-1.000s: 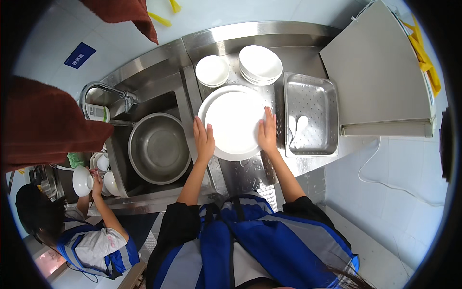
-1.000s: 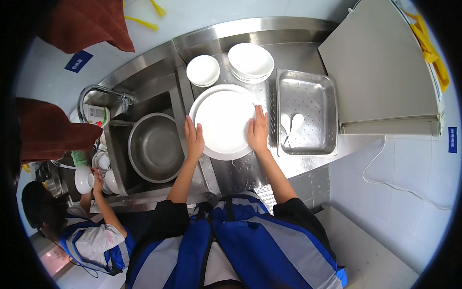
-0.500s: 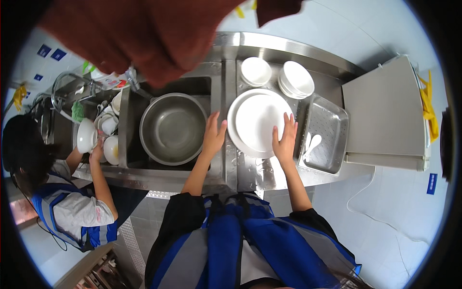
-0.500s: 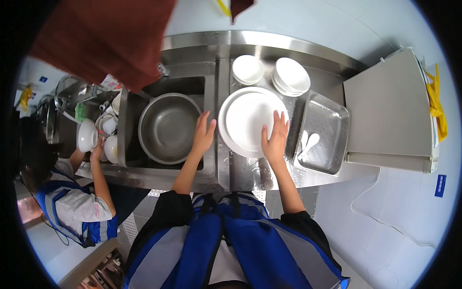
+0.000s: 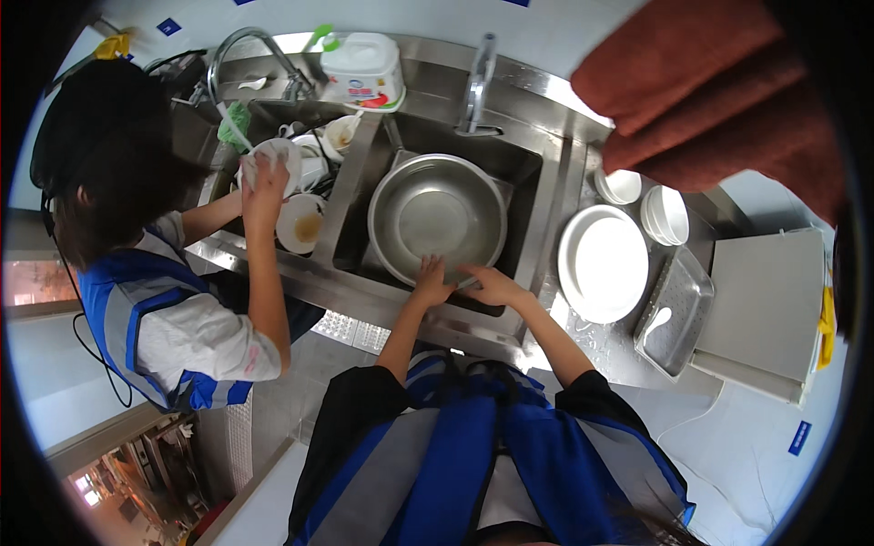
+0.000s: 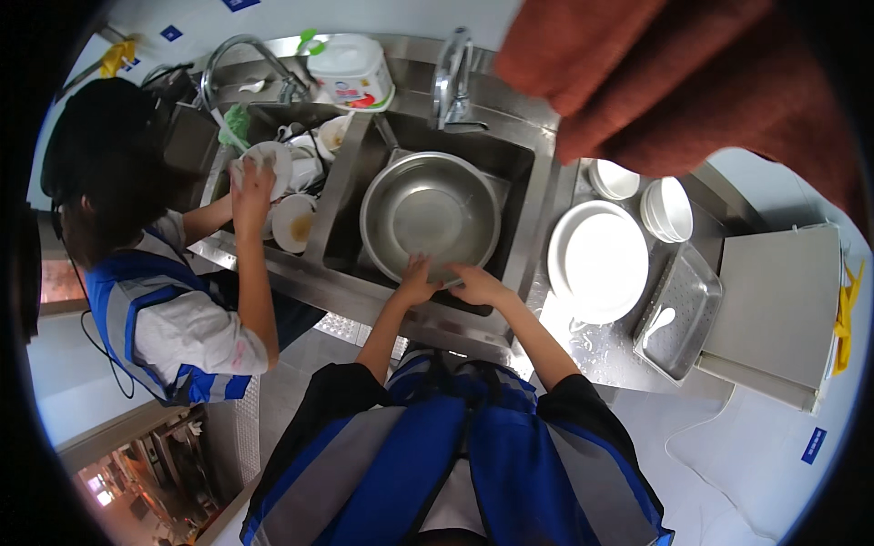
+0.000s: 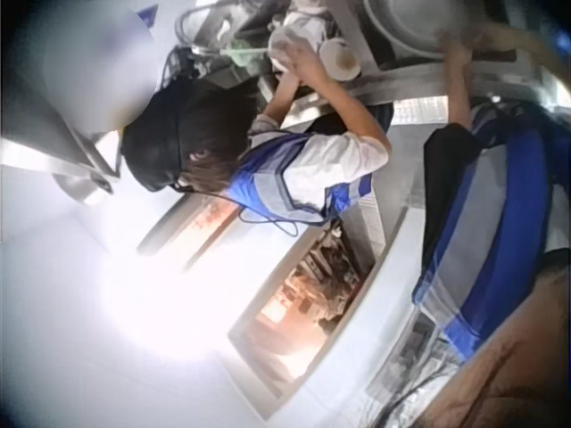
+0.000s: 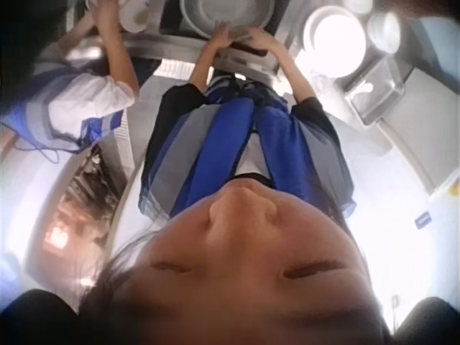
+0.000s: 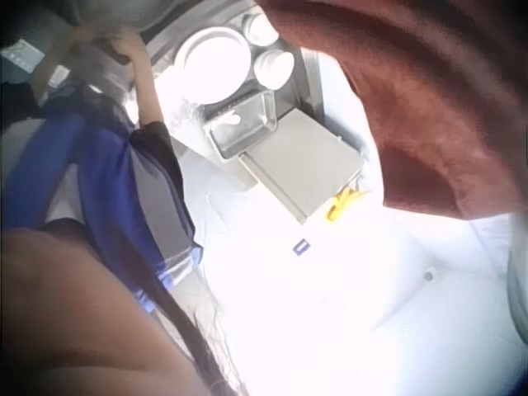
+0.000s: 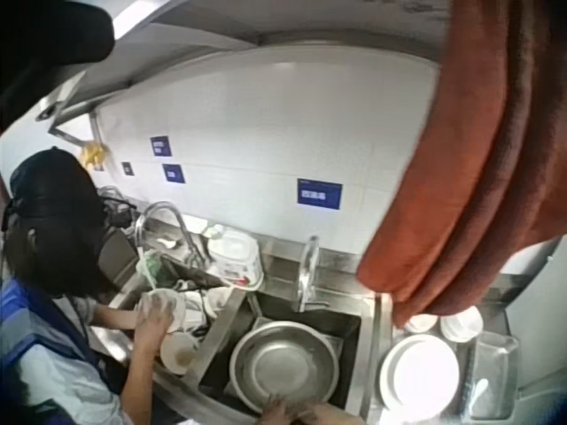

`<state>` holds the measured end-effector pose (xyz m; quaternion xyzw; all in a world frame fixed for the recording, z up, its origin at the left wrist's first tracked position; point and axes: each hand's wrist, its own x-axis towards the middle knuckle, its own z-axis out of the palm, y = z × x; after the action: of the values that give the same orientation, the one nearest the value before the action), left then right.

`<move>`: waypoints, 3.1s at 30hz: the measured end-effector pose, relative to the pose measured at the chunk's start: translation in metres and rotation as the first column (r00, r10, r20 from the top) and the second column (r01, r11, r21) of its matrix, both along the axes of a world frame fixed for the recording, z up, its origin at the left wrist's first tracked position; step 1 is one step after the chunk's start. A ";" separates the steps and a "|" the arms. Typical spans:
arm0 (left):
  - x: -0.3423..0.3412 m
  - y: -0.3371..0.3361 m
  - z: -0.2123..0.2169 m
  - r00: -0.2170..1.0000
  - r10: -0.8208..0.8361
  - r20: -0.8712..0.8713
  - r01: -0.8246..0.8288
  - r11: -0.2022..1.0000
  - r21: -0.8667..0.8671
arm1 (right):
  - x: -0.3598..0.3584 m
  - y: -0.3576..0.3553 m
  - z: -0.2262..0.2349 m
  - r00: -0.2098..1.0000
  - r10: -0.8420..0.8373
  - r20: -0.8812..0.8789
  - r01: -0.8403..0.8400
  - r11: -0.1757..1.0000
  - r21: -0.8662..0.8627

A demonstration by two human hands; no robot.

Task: Washing bowls and plates at a commercial triple-basin sink in a hotel kitchen.

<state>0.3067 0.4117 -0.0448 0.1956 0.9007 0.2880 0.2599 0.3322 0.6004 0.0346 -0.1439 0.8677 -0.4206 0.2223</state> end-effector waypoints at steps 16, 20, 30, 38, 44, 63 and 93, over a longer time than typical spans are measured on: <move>-0.030 -0.037 -0.018 0.966 0.205 0.156 -0.240 0.937 0.254 | -0.010 -0.038 -0.043 0.752 -0.649 0.113 0.634 0.760 0.142; -0.036 -0.045 -0.027 0.954 0.243 0.176 -0.281 0.930 0.239 | 0.000 -0.037 -0.057 0.793 -0.583 0.175 0.538 0.806 0.247; -0.046 -0.074 -0.018 0.816 0.388 0.429 -0.559 0.719 0.412 | -0.007 -0.030 -0.072 0.640 -0.736 0.221 0.740 0.668 0.079; -0.052 -0.092 0.010 0.586 0.343 0.735 -0.761 0.543 0.354 | -0.026 -0.056 -0.061 0.380 -0.619 0.687 0.909 0.388 -0.153; -0.043 -0.094 0.024 0.529 0.345 0.775 -0.784 0.549 0.291 | -0.014 -0.047 -0.060 0.335 -0.549 0.766 0.924 0.351 -0.153; -0.026 -0.091 0.050 0.533 0.244 0.810 -0.793 0.478 0.377 | 0.009 -0.028 -0.050 0.365 -0.594 0.717 0.901 0.421 -0.109; -0.008 -0.072 0.041 0.446 0.156 0.881 -0.802 0.506 0.317 | -0.059 -0.058 -0.186 0.452 -0.862 0.229 0.825 0.502 0.260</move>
<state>0.2988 0.3393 -0.0039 -0.1575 0.5254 0.7287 0.4102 0.2735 0.5429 -0.1516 0.3906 0.7954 -0.4438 0.1331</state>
